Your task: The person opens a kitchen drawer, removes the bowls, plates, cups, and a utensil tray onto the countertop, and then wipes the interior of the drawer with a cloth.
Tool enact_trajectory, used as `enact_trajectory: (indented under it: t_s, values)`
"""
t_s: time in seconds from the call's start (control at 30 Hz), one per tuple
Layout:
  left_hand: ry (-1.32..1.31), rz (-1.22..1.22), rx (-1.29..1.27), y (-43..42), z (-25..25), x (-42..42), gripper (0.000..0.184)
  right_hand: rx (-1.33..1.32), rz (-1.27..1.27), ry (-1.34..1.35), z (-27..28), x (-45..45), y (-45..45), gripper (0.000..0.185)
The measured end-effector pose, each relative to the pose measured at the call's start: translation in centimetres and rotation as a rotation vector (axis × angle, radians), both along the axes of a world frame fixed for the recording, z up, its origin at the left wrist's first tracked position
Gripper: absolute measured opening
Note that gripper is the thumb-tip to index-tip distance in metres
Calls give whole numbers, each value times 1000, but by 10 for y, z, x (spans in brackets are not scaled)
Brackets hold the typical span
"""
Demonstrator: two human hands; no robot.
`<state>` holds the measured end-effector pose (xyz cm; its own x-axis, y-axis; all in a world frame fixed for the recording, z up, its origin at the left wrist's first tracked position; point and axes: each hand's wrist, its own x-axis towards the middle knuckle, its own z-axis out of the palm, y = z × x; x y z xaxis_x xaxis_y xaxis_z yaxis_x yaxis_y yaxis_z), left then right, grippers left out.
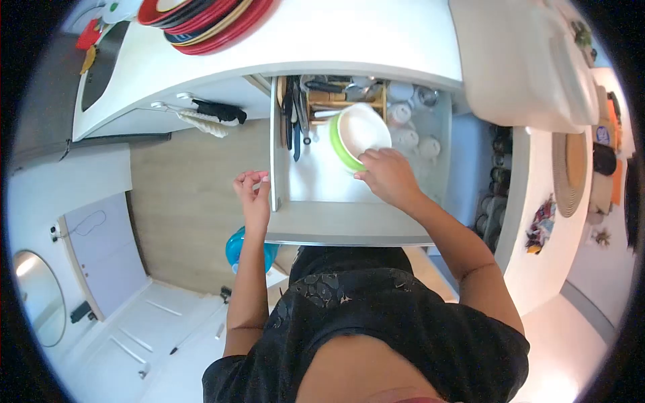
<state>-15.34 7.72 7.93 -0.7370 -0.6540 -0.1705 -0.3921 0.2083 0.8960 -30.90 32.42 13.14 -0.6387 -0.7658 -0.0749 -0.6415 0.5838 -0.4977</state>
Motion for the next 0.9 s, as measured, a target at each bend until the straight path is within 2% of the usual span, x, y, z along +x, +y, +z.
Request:
enact_trajectory:
  t_s: [0.03, 0.07, 0.17, 0.27, 0.53, 0.6, 0.67, 0.73, 0.77, 0.8, 0.83, 0.87, 0.9]
  values:
    - [27, 10, 3, 2, 5, -1, 10, 3, 10, 27, 32, -11, -6, 16]
    - [3, 15, -1, 2, 10, -4, 10, 14, 66, 176, 60, -25, -13, 13]
    - [27, 25, -3, 6, 17, -9, 10, -46, 96, 574, 90, -67, -44, 8]
    - [52, 3, 23, 11, 12, -6, 10, -98, 88, 623, 86, -121, -84, 11]
    - [28, 3, -7, -9, -1, 3, 14, 188, 136, 715, 65, -193, -151, 14]
    - [120, 78, 302, -22, 27, -41, 24, 218, 127, 644, 70, -194, -157, 17]
    - [292, 65, 447, -29, 75, -100, 35, 193, 143, 669, 72, -196, -162, 19]
    - [478, 110, 816, -44, 87, -159, 38, 327, 48, 488, 81, -191, -164, 25]
    - [481, 103, 1014, -57, 78, -193, 39, 316, 60, 499, 83, -190, -163, 25]
    - [485, 90, 1211, -67, 70, -222, 40, 285, 21, 547, 83, -189, -160, 34]
    - [488, 188, 1214, -67, 77, -242, 38, 253, -20, 595, 83, -189, -157, 44]
    - [490, 284, 1217, -67, 85, -261, 37, 239, -12, 608, 85, -188, -154, 44]
    - [619, 338, 1285, -75, 75, -279, 36, 141, -120, 556, 86, -187, -151, 65]
